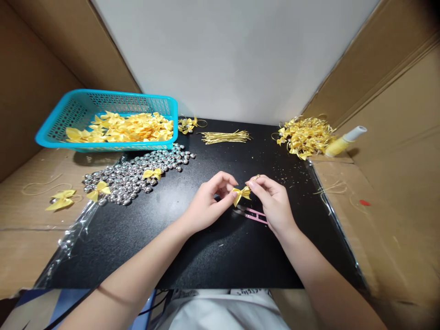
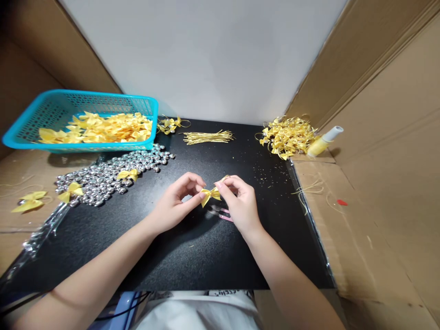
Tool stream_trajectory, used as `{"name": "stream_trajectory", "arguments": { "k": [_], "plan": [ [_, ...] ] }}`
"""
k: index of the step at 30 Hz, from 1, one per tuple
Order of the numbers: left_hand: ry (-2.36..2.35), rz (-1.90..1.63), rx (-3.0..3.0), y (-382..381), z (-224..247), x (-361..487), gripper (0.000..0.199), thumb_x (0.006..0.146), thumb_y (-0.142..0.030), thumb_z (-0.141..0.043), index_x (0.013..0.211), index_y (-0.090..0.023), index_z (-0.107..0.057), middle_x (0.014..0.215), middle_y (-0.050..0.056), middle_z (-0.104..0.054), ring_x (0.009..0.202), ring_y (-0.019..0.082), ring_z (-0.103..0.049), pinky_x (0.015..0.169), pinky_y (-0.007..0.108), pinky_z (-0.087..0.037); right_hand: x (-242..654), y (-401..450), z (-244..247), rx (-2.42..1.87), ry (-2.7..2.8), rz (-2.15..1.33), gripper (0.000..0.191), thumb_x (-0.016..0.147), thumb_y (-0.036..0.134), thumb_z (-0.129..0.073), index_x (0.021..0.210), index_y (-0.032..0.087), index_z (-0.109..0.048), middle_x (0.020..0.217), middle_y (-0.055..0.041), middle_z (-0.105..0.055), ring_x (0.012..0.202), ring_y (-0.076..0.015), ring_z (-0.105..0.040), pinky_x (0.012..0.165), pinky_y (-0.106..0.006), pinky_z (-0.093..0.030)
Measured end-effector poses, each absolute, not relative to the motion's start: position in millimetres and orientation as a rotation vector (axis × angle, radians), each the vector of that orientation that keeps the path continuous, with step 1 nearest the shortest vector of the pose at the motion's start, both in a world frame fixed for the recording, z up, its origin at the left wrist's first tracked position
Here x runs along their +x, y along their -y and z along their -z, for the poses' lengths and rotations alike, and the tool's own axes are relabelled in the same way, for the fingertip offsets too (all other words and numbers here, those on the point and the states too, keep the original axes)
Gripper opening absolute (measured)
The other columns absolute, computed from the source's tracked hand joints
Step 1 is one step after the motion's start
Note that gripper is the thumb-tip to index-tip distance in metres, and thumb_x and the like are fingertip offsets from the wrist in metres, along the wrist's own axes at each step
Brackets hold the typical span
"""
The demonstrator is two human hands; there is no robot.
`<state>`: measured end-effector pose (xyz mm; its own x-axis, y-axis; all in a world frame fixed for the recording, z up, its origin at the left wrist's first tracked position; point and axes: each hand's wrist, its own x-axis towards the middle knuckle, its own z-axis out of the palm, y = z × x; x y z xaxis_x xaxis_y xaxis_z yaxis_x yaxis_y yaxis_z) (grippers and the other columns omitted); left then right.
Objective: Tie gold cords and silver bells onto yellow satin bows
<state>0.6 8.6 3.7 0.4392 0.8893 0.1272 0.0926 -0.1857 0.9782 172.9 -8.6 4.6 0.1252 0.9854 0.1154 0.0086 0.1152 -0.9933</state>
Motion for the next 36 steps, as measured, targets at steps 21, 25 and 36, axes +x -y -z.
{"name": "stream_trajectory", "arguments": {
  "k": [21,25,36],
  "plan": [
    [-0.979,-0.815,1.816,-10.3,-5.1,2.9,0.013,0.085,-0.025,-0.061,0.075,-0.017,-0.063,0.076,0.001,-0.062,0.067,0.012,-0.053,0.064,0.023,-0.042,173.4,12.8,-2.8,-1.214,1.456,-0.927,0.014,0.085,0.028,-0.062,0.075,0.021,-0.068,0.08,-0.003,-0.069,0.075,-0.0175,-0.064,0.071,-0.03,-0.052],
    [-0.997,-0.8,1.765,-9.5,-6.6,3.6,0.015,0.089,-0.026,-0.055,0.076,-0.017,-0.058,0.072,-0.001,-0.057,0.065,0.011,-0.05,0.061,0.023,-0.039,175.1,11.4,-0.1,-1.199,1.415,-0.95,0.013,0.086,0.029,-0.061,0.078,0.021,-0.068,0.084,-0.0039,-0.07,0.079,-0.0185,-0.065,0.073,-0.032,-0.053],
    [-0.989,-0.825,1.62,-7.2,-4.2,4.5,0.014,0.092,-0.028,-0.048,0.08,-0.019,-0.049,0.071,-0.003,-0.049,0.065,0.012,-0.045,0.062,0.024,-0.037,175.6,11.1,2.4,-1.235,1.448,-0.86,0.008,0.083,0.023,-0.063,0.086,0.021,-0.07,0.088,-0.0044,-0.071,0.083,-0.0189,-0.067,0.074,-0.032,-0.055]
  ]
}}
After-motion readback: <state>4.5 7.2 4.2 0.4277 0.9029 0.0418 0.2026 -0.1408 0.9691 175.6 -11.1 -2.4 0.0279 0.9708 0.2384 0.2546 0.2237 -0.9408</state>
